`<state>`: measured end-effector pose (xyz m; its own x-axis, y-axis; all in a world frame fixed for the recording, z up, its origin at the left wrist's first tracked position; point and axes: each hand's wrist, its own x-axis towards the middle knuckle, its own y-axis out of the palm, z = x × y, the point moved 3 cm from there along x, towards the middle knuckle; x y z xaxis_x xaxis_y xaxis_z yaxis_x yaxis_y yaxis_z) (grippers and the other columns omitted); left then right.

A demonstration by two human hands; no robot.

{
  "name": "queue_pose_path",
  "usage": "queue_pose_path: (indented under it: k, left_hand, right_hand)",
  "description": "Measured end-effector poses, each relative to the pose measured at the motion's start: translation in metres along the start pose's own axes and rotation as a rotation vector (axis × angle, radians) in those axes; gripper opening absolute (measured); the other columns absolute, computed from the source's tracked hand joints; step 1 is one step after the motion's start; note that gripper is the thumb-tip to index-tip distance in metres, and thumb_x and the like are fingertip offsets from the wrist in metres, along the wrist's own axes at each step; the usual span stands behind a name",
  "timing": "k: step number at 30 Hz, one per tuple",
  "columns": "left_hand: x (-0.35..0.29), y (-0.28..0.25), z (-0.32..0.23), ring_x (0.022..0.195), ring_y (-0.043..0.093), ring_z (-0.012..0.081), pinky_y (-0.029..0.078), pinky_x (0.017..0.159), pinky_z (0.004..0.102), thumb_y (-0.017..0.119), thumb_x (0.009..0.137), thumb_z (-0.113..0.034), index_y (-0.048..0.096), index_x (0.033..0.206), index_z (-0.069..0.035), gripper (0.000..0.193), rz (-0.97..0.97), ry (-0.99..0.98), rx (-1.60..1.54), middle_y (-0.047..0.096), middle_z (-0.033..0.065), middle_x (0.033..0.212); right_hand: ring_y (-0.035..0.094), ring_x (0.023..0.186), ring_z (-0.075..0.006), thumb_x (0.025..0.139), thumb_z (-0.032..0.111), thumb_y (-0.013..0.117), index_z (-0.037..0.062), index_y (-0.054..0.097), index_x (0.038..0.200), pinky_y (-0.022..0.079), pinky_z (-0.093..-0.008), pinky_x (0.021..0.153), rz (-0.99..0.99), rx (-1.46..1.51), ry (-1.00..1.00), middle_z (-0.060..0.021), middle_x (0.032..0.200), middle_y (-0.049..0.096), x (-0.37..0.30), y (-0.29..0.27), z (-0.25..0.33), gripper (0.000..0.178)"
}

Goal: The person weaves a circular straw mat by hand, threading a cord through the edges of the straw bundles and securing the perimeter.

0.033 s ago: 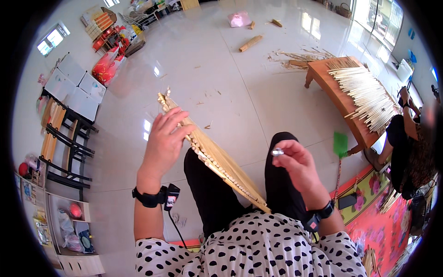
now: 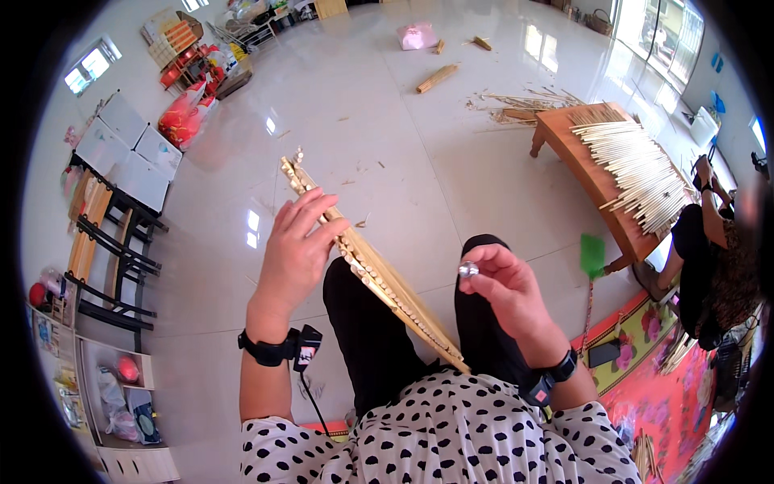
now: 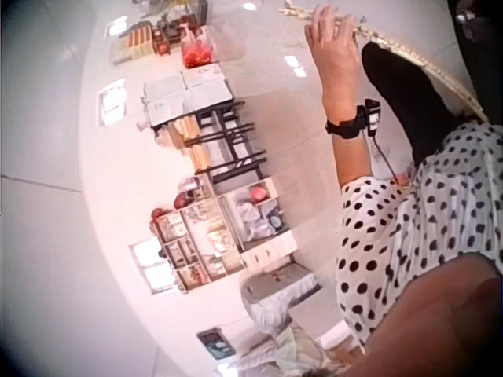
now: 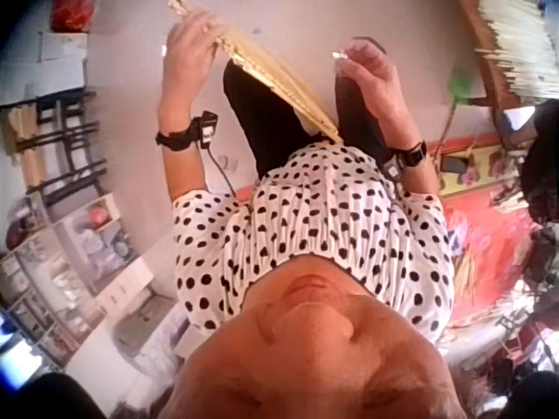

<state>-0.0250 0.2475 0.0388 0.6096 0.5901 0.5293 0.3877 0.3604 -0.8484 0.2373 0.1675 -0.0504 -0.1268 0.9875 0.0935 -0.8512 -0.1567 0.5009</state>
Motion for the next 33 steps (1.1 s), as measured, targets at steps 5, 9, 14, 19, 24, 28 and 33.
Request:
queue_pose_path:
  k: [5, 9, 14, 19, 24, 28, 33]
  left_hand:
    - [0.004, 0.012, -0.01, 0.119, 0.051, 0.0291, 0.042, 0.098, 0.0436, 0.058, 0.072, 0.01, 0.061, 0.105, -0.006, 0.037, -0.072, -0.009, -0.101, 0.055, 0.009, 0.12]
    - [0.008, 0.012, -0.036, 0.117, 0.052, 0.0333, 0.045, 0.096, 0.043, 0.059, 0.072, 0.01, 0.061, 0.104, -0.006, 0.036, -0.199, 0.046, -0.267, 0.056, 0.0109, 0.12]
    - [0.008, 0.007, -0.079, 0.112, 0.055, 0.0305, 0.048, 0.09, 0.0383, 0.057, 0.074, 0.01, 0.057, 0.092, -0.005, 0.024, -0.189, 0.14, -0.722, 0.064, 0.0098, 0.113]
    - [0.018, 0.023, -0.099, 0.111, 0.055, 0.0287, 0.049, 0.087, 0.0362, 0.057, 0.073, 0.01, 0.054, 0.089, -0.006, 0.023, -0.081, 0.21, -0.842, 0.063, 0.0089, 0.119]
    - [0.021, 0.033, -0.114, 0.112, 0.053, 0.031, 0.047, 0.09, 0.0368, 0.054, 0.08, 0.009, 0.051, 0.092, -0.006, 0.02, -0.004, 0.229, -0.906, 0.065, 0.0149, 0.115]
    - [0.023, 0.041, -0.119, 0.113, 0.054, 0.0313, 0.049, 0.087, 0.0374, 0.057, 0.077, 0.01, 0.053, 0.095, -0.005, 0.023, 0.019, 0.24, -0.896, 0.064, 0.0124, 0.116]
    - [0.023, 0.043, -0.125, 0.111, 0.055, 0.0338, 0.051, 0.086, 0.0382, 0.059, 0.078, 0.009, 0.052, 0.102, -0.003, 0.027, 0.094, 0.222, -0.93, 0.062, 0.0127, 0.115]
  right_hand:
    - [0.056, 0.098, -0.0104, 0.088, -0.009, 0.056, 0.0014, 0.057, 0.109, 0.045, -0.026, 0.089, 0.156, 0.046, -0.056, -0.0038, 0.105, 0.059, 0.005, 0.026, 0.011, 0.024]
    - [0.056, 0.1, -0.011, 0.09, -0.007, 0.055, 0.0009, 0.055, 0.114, 0.045, -0.027, 0.091, 0.137, -0.033, -0.09, -0.0045, 0.107, 0.058, 0.001, 0.027, 0.016, 0.025]
    - [0.057, 0.101, -0.0118, 0.092, -0.002, 0.056, -0.0004, 0.055, 0.117, 0.045, -0.0274, 0.091, 0.132, -0.013, -0.134, -0.0051, 0.109, 0.059, -0.004, 0.019, 0.02, 0.025]
    - [0.058, 0.1, -0.0125, 0.093, -0.001, 0.056, -0.0012, 0.055, 0.118, 0.046, -0.0283, 0.09, 0.082, -0.073, -0.179, -0.0055, 0.11, 0.06, -0.013, 0.002, 0.022, 0.025]
    - [0.059, 0.099, -0.0134, 0.089, -0.004, 0.059, -0.0019, 0.056, 0.116, 0.048, -0.0281, 0.087, 0.027, -0.19, -0.284, -0.0064, 0.109, 0.061, -0.017, -0.005, 0.029, 0.027]
    - [0.062, 0.095, -0.0184, 0.08, -0.007, 0.066, -0.0006, 0.062, 0.108, 0.05, -0.0289, 0.083, -0.005, -0.522, -0.422, -0.0095, 0.103, 0.064, -0.018, -0.007, 0.042, 0.029]
    - [0.063, 0.089, -0.0242, 0.073, -0.005, 0.072, 0.0011, 0.065, 0.103, 0.052, -0.0316, 0.077, 0.016, -0.878, -0.56, -0.0107, 0.097, 0.066, -0.017, -0.003, 0.059, 0.032]
